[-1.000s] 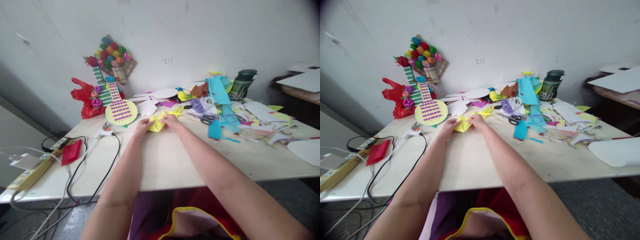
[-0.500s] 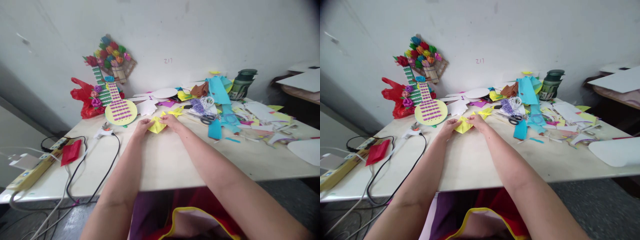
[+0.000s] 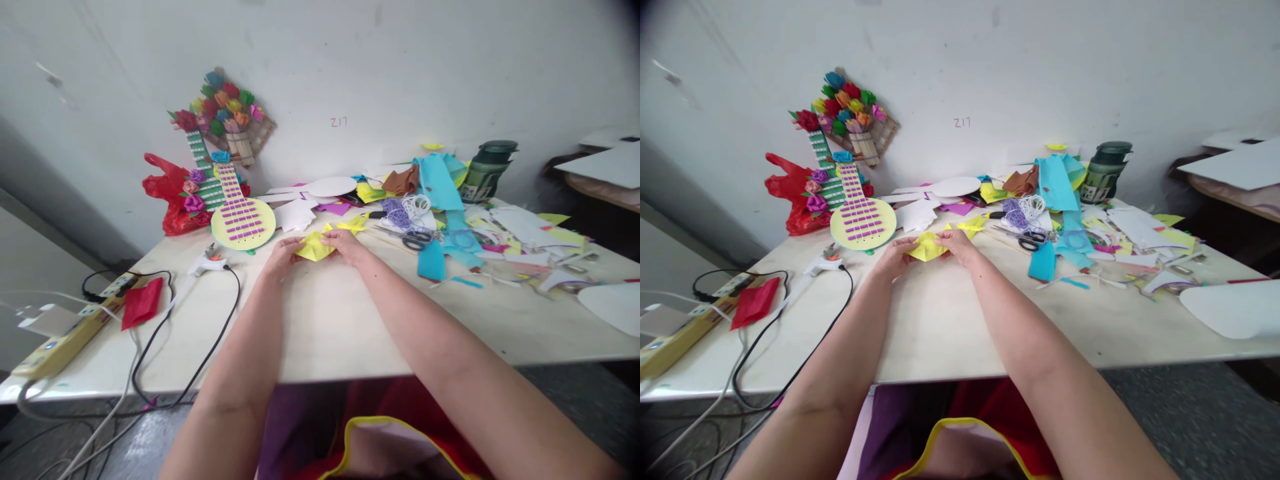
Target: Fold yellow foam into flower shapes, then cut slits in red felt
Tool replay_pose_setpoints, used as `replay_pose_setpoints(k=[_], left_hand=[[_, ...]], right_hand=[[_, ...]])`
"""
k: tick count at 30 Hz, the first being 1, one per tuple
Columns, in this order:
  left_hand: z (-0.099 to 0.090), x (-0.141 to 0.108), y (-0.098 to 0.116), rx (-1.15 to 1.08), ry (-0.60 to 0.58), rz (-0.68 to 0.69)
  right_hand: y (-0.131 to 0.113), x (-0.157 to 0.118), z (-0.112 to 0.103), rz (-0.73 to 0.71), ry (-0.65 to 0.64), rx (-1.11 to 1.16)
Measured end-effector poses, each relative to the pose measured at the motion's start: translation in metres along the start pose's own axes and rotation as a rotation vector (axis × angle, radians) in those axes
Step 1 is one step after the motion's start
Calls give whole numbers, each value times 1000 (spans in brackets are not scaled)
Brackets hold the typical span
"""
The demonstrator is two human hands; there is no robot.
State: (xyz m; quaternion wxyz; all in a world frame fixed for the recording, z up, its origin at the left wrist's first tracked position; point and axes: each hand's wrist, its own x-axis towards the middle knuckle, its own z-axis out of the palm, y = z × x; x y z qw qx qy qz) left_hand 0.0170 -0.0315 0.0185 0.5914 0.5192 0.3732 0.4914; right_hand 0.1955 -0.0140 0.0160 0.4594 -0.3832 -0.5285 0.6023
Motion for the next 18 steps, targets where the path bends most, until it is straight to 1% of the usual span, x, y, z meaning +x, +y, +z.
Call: replay_pose_setpoints(k=[10, 15, 18], left_hand=[[-2, 0, -1, -24, -7, 30], [-2, 1, -1, -39, -6, 43], [-2, 0, 0, -39, -10, 48]], right_hand=[[0, -1, 0, -22, -44, 30], [0, -1, 1, -32, -25, 77], [-1, 0, 0, -26, -58, 86]])
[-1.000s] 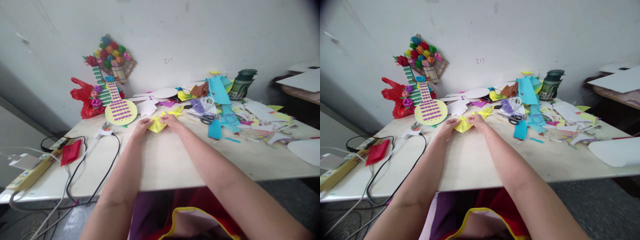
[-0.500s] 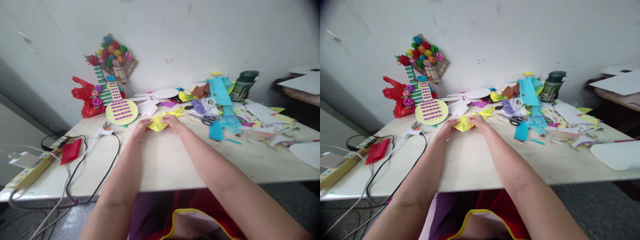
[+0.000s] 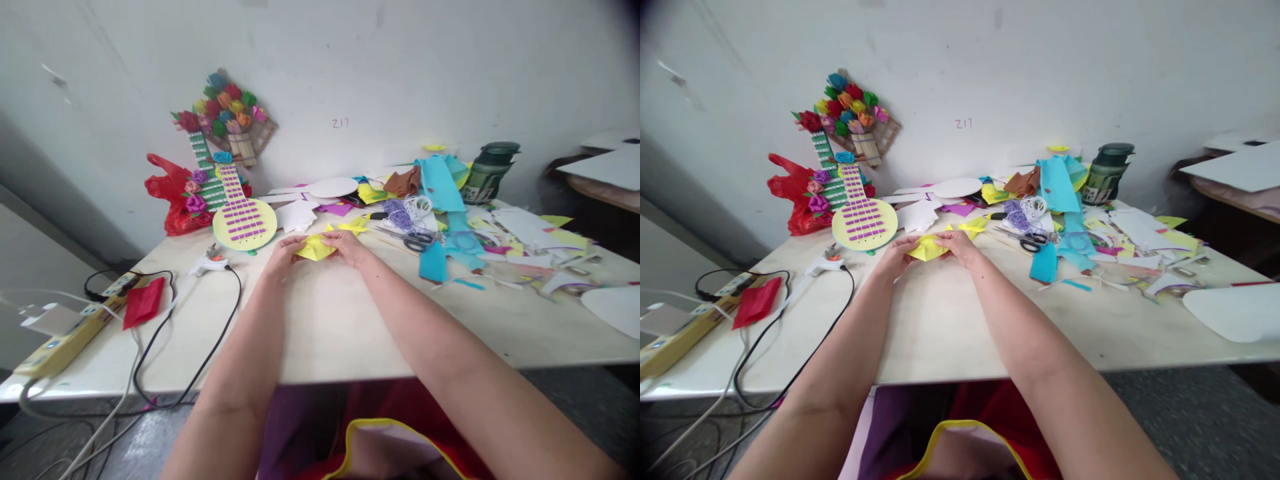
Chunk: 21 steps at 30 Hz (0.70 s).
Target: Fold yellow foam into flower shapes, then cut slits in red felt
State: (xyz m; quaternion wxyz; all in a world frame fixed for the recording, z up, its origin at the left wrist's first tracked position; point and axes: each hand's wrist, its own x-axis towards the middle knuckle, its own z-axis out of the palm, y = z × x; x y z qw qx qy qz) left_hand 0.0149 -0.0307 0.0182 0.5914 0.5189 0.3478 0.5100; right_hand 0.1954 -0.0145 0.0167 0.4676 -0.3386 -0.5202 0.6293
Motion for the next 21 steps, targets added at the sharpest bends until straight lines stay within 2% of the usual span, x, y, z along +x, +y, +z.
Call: replay_pose_setpoints(k=[4, 9, 13, 21], left_hand=[[0, 0, 0, 15, -17, 12], [-3, 1, -2, 48, -28, 34], [-4, 0, -1, 50, -40, 15], [-4, -3, 3, -16, -40, -19]], right_hand=[[-2, -1, -1, 24, -26, 4], [0, 0, -2, 8, 18, -37], [0, 1, -1, 1, 46, -36], [2, 2, -4, 24, 23, 22]])
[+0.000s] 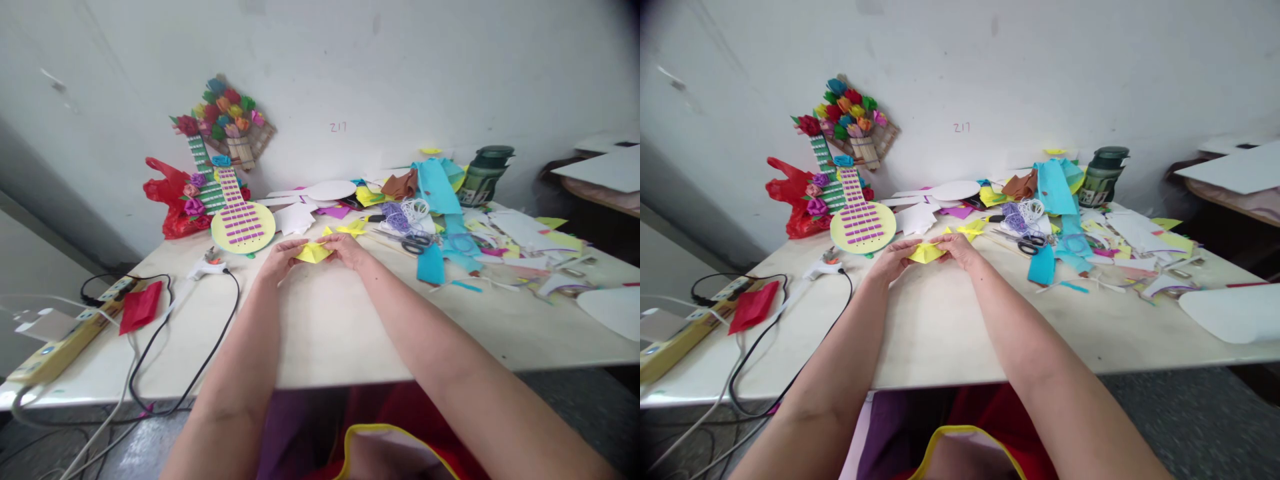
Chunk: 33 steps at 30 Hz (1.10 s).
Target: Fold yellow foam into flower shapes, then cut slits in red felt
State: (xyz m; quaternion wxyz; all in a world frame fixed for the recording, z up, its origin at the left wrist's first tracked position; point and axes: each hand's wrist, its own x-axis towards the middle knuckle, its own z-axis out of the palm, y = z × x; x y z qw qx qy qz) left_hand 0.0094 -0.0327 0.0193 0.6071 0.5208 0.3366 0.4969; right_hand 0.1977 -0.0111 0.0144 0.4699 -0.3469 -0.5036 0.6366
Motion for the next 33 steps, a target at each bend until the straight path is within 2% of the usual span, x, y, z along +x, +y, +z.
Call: replay_pose_setpoints(k=[10, 19, 24, 29, 33], left_hand=[[6, -2, 5, 54, 71, 46], [5, 2, -1, 239, 147, 90], [6, 2, -1, 307, 142, 159], [8, 1, 1, 364, 162, 214], [8, 2, 0, 396, 152, 233]], right_hand=[[-1, -2, 3, -24, -24, 30], [-3, -3, 3, -52, -28, 39], [-4, -4, 3, -58, 32, -16], [-3, -4, 2, 32, 29, -146], [-1, -2, 2, 48, 51, -226]])
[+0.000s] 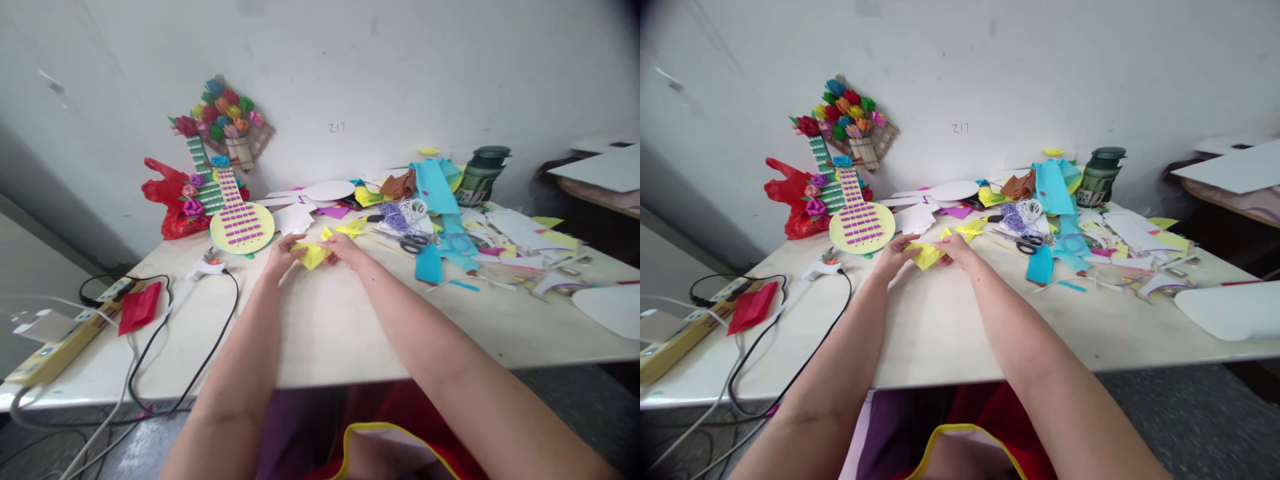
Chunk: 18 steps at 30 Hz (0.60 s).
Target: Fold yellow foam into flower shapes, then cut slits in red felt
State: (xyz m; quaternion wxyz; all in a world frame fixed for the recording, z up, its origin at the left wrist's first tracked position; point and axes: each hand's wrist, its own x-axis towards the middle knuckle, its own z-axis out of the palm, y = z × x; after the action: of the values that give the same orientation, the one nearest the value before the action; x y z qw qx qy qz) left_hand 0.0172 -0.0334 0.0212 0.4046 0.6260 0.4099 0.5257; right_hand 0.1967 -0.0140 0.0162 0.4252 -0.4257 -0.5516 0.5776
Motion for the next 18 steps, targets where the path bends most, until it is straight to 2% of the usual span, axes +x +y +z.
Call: replay_pose_setpoints(k=[6, 12, 15, 18], left_hand=[[0, 2, -2, -46, -6, -28], [3, -1, 0, -83, -52, -52], [3, -1, 1, -130, -80, -114], [0, 1, 2, -225, -23, -201]], right_hand=[[-2, 0, 2, -25, 85, -50], [2, 2, 1, -69, -4, -13], [5, 3, 1, -98, -9, -19], [6, 3, 2, -78, 1, 14]])
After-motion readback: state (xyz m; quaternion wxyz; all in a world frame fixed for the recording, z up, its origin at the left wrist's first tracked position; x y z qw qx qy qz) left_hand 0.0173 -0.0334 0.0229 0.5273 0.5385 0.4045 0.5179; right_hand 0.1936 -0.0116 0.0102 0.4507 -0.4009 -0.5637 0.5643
